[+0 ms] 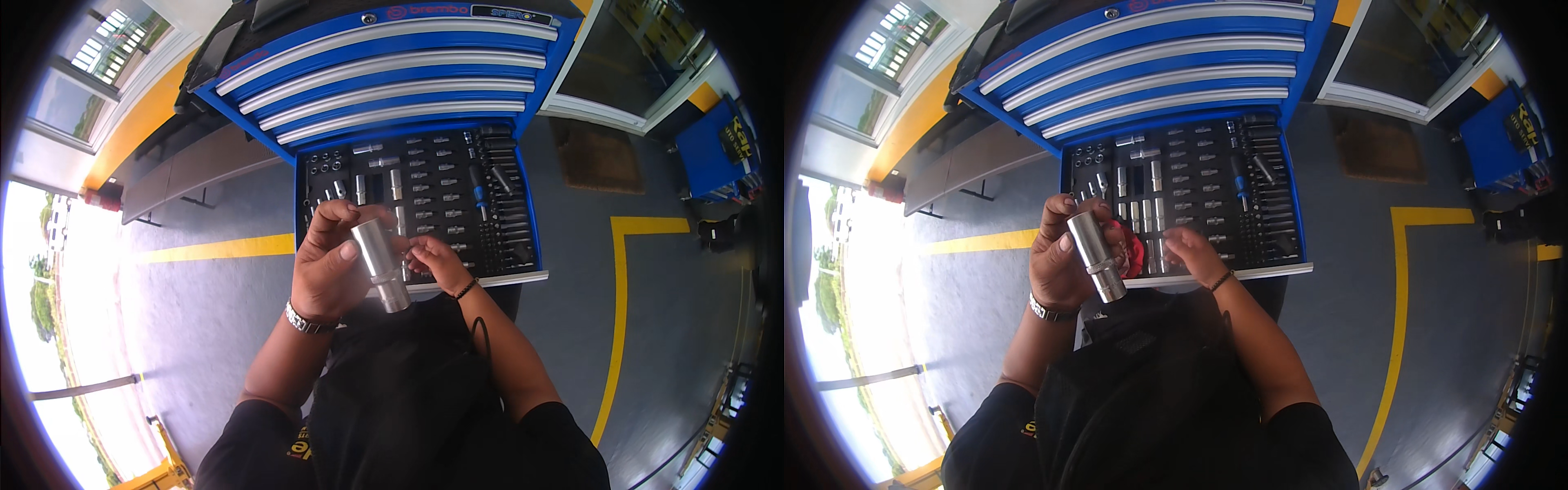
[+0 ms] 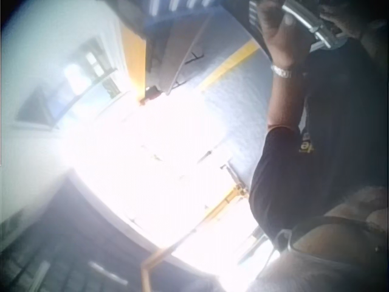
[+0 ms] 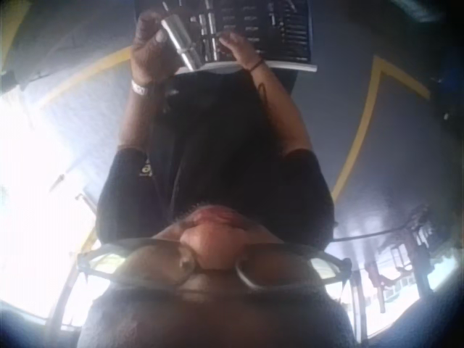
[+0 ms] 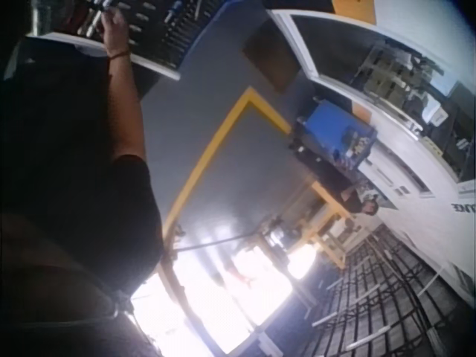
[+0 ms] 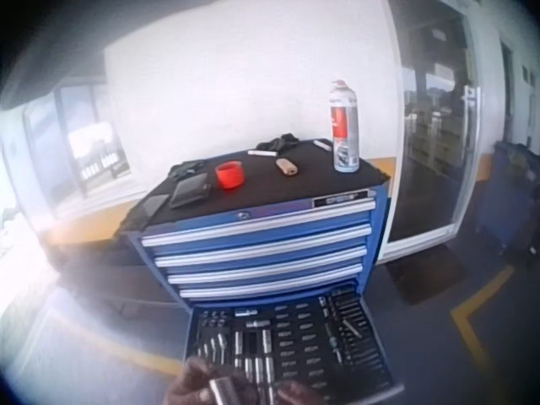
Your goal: The person cleans several metal socket wrenches from a tool drawer using a red cloth and a spray can. The person wipes each socket, sprays it with cleaner, and returns it to the drawer.
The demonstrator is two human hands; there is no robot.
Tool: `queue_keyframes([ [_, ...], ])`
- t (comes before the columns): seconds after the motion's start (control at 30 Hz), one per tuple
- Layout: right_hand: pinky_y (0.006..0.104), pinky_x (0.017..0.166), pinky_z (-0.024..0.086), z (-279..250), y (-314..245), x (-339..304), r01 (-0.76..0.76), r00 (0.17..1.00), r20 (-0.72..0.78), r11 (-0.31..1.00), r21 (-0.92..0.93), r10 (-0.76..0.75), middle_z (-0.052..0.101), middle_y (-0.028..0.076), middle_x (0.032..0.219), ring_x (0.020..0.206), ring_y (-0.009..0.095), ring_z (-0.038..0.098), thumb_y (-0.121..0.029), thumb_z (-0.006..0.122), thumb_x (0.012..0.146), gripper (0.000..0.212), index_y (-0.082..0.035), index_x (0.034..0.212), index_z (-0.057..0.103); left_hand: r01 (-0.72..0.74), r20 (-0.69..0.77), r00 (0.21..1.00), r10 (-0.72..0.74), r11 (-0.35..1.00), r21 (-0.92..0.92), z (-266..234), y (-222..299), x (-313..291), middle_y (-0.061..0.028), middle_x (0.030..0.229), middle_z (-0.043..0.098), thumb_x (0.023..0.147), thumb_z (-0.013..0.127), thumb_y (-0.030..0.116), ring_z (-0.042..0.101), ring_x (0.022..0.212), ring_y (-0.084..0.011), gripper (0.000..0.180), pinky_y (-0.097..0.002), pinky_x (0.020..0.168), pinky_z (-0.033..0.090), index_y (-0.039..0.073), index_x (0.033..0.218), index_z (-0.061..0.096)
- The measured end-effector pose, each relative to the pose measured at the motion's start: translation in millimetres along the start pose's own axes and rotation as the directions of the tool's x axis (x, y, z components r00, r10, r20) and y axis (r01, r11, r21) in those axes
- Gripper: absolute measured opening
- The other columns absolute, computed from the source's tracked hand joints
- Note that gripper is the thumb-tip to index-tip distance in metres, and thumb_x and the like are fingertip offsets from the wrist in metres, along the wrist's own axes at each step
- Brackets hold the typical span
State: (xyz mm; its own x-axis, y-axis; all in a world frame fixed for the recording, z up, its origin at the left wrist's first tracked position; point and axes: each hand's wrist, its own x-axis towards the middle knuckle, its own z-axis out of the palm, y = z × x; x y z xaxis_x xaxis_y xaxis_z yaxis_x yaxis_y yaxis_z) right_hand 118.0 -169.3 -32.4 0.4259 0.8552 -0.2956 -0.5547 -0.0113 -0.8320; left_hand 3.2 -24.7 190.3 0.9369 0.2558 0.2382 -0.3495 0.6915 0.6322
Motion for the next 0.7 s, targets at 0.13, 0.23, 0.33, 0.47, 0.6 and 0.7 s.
queue_keyframes([
  [0.13, 0.0272, 0.076, 0.051, 2.6, 0.9, -1.4, 0.049, 0.998, 0.033, 0.997, -0.052, -0.048, 0.063, 0.003, 0.095, 0.084, 0.012, 0.062, -0.023, 0.056, 0.102, 0.030, -0.001, 0.122, 0.057, 0.015, 0.084, 0.996, -0.011, 0.999, -0.045, 7.1, 8.8, -3.3, -0.0233, 0.131, 0.055, 0.094, 0.061, 0.005, 0.061, 0.117, -0.0416, 0.034, -0.0534, 0.092, 0.053, 0.011, 0.126, 0.052],
  [0.23, 0.0279, 0.078, 0.050, 2.1, 1.4, -1.1, 0.022, 1.000, 0.019, 0.994, -0.107, -0.020, 0.063, 0.003, 0.094, 0.084, 0.011, 0.061, -0.022, 0.056, 0.102, 0.028, -0.001, 0.121, 0.057, -0.003, 0.068, 0.998, 0.006, 0.999, -0.041, 14.2, 11.3, -7.2, -0.0209, 0.129, 0.055, 0.093, 0.063, 0.005, 0.061, 0.116, -0.0386, 0.037, -0.0523, 0.091, 0.054, 0.013, 0.127, 0.051],
  [0.33, 0.0284, 0.080, 0.050, 2.0, -0.4, 0.1, 0.060, 0.995, 0.084, 0.993, -0.098, -0.051, 0.064, 0.003, 0.096, 0.086, 0.011, 0.061, -0.021, 0.056, 0.102, 0.029, -0.001, 0.124, 0.057, -0.040, 0.051, 0.998, 0.041, 0.999, -0.020, 17.2, 12.4, -10.9, -0.0185, 0.127, 0.057, 0.091, 0.064, 0.004, 0.061, 0.116, -0.0349, 0.039, -0.0520, 0.093, 0.053, 0.014, 0.127, 0.051],
  [0.47, 0.0307, 0.085, 0.051, 21.2, -61.5, -33.6, 0.052, 0.970, 0.240, 0.996, -0.073, -0.033, 0.066, 0.007, 0.107, 0.094, 0.014, 0.063, -0.017, 0.058, 0.100, 0.035, -0.001, 0.131, 0.056, -0.154, 0.238, 0.962, 0.133, 0.985, 0.072, 11.1, 12.3, -12.5, -0.0247, 0.129, 0.055, 0.092, 0.057, -0.005, 0.057, 0.123, -0.0405, 0.043, -0.0526, 0.100, 0.049, 0.011, 0.131, 0.047],
  [0.6, 0.0355, 0.089, 0.052, 53.5, -124.5, -72.4, 0.224, 0.838, 0.471, 0.961, 0.162, -0.275, 0.066, 0.010, 0.114, 0.100, 0.020, 0.065, -0.011, 0.062, 0.095, 0.041, -0.001, 0.134, 0.056, -0.203, 0.320, 0.941, 0.112, 0.942, 0.266, 24.1, 13.8, -14.0, -0.0241, 0.128, 0.056, 0.091, 0.055, -0.010, 0.056, 0.125, -0.0373, 0.046, -0.0484, 0.102, 0.048, 0.008, 0.132, 0.046],
  [0.7, 0.0385, 0.089, 0.053, 61.1, -148.2, -90.7, 0.243, 0.822, 0.512, 0.967, 0.078, -0.248, 0.067, 0.013, 0.114, 0.100, 0.022, 0.066, -0.009, 0.064, 0.093, 0.043, 0.000, 0.135, 0.055, -0.242, 0.391, 0.915, 0.100, 0.910, 0.335, 32.4, 10.7, -14.1, -0.0235, 0.126, 0.059, 0.090, 0.054, -0.013, 0.056, 0.125, -0.0339, 0.049, -0.0466, 0.103, 0.047, 0.007, 0.134, 0.046],
])
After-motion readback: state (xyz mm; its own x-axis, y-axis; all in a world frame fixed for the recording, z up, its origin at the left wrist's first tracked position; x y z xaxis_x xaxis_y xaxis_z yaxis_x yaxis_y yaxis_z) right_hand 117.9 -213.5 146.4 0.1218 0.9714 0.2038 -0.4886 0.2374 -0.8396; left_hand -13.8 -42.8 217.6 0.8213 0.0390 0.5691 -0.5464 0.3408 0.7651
